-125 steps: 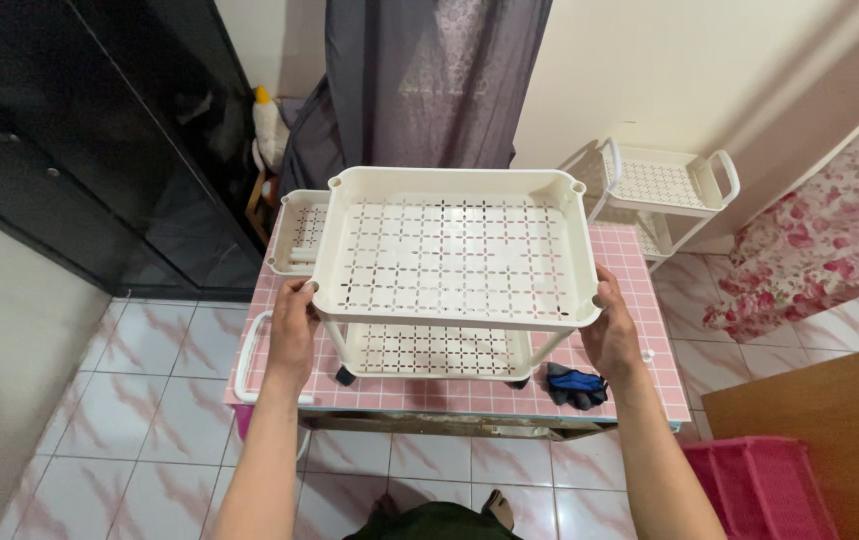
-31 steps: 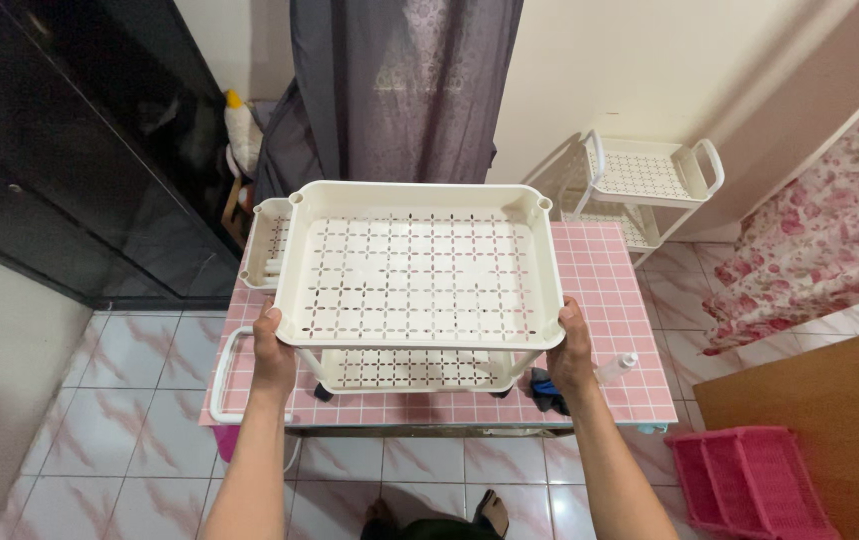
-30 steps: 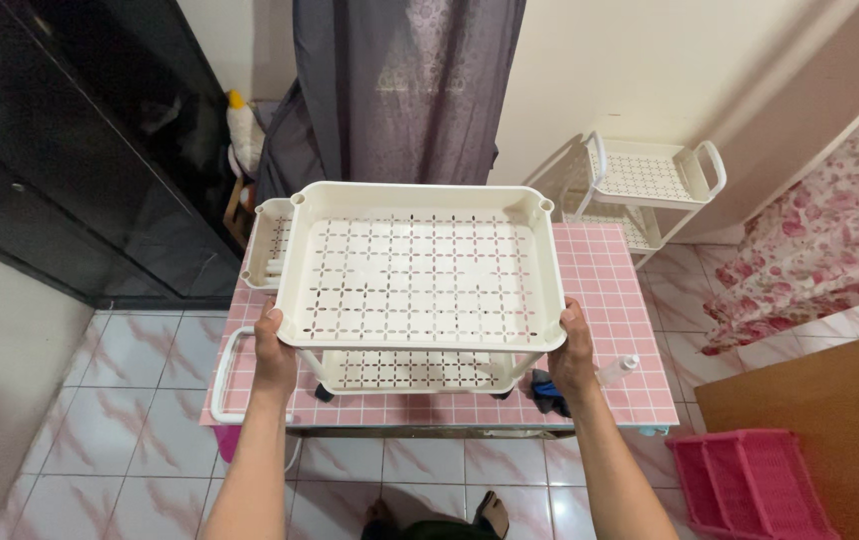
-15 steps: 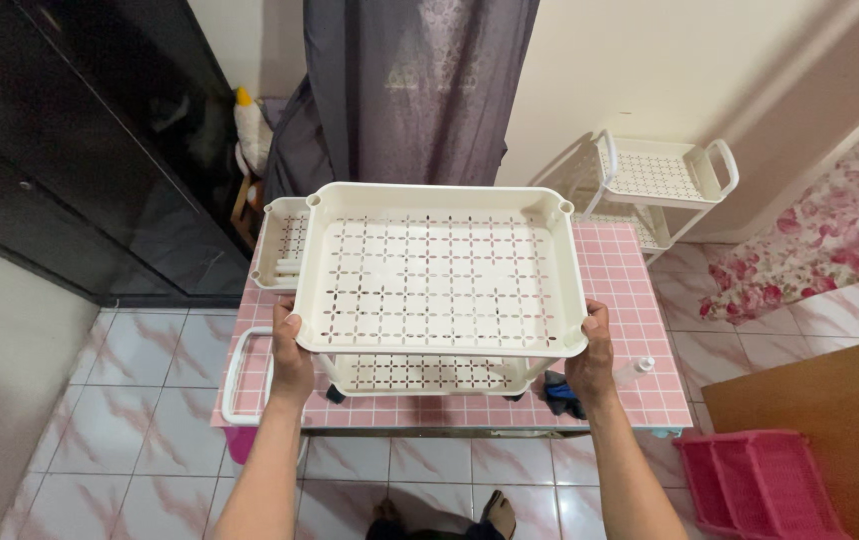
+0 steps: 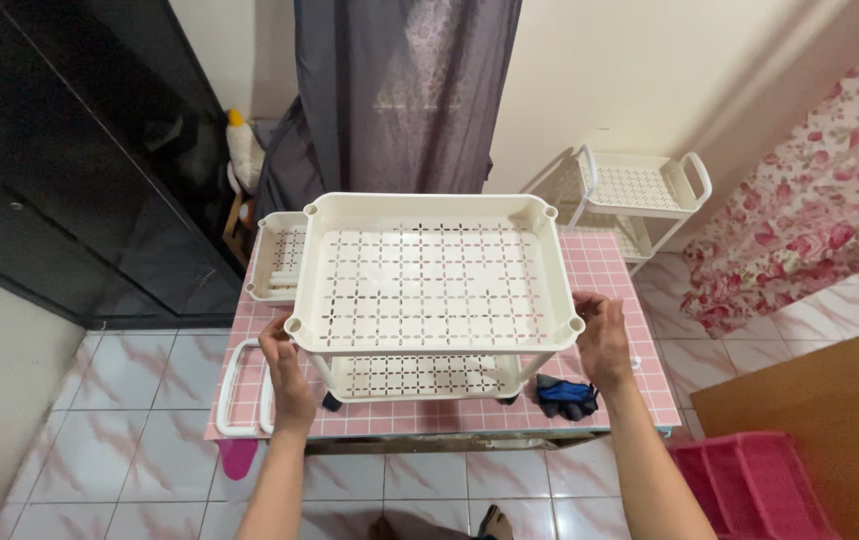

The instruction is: The person assembles a white plastic rolling shelf by inserting vertical poles into the base tray, stacking a second tray on top, and attaching handles. The person uses a cloth to wipe the poles before insertion.

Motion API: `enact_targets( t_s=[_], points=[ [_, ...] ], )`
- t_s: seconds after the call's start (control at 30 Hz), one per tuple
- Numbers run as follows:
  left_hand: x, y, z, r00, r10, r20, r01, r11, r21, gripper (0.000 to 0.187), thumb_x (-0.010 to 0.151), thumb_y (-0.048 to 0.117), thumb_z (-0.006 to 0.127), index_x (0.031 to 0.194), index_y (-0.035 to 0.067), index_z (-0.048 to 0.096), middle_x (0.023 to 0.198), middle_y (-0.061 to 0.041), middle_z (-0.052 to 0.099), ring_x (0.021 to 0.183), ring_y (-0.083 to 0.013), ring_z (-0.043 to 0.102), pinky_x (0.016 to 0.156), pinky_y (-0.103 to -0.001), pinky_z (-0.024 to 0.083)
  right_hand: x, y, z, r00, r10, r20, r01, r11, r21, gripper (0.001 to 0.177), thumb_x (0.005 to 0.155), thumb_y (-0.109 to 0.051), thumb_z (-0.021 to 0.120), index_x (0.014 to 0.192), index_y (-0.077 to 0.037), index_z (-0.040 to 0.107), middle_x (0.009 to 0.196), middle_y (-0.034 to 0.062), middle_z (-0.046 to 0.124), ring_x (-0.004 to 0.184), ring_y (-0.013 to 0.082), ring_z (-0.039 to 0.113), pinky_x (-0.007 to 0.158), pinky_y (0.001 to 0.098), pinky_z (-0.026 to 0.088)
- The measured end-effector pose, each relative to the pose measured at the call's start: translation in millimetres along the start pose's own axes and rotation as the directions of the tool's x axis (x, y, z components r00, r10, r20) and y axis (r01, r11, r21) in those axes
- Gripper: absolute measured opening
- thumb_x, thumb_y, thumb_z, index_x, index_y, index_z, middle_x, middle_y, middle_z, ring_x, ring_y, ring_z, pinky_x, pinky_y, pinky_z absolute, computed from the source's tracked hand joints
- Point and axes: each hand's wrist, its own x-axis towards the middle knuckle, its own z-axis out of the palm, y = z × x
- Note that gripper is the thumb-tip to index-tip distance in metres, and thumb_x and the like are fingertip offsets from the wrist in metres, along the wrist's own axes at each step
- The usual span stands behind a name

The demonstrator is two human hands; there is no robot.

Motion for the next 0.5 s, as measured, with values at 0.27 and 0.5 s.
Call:
enact_targets(
  t_s=[0.27,0.5],
  points=[
    [-40.0,11.3,24.7,0.95,-0.044,-0.311,0.15,0.933,0.326,0.068,0.097,0.031,0.066,0.147,-0.004,0.036,0.149,-0.02,0.041,0.141,-0.0304,0.041,0.116,-0.048,0.033,86.7,-38.2,-0.4,0.996,-0.037,-0.081,-0.022,0.783,-0.621,0.033,0.101,-0.005,0.051,0.133,-0.002,0.058,0.125,0.0107,0.067,0.107,0.0223,0.067,0.089,0.0344,0.055],
    [-42.9,7.9,31.2,0.936,0.003,-0.351,0.137,0.918,0.373,0.044,0.099,0.019,0.064,0.136,-0.002,0.054,0.136,-0.016,0.06,0.118,-0.0271,0.063,0.092,-0.037,0.054,147.2,-19.0,7.2,0.998,0.044,0.055,0.022,0.559,-0.829,0.047,0.097,-0.005,0.06,0.144,-0.002,0.053,0.138,0.0107,0.064,0.114,0.0218,0.066,0.093,0.0334,0.054]
  ],
)
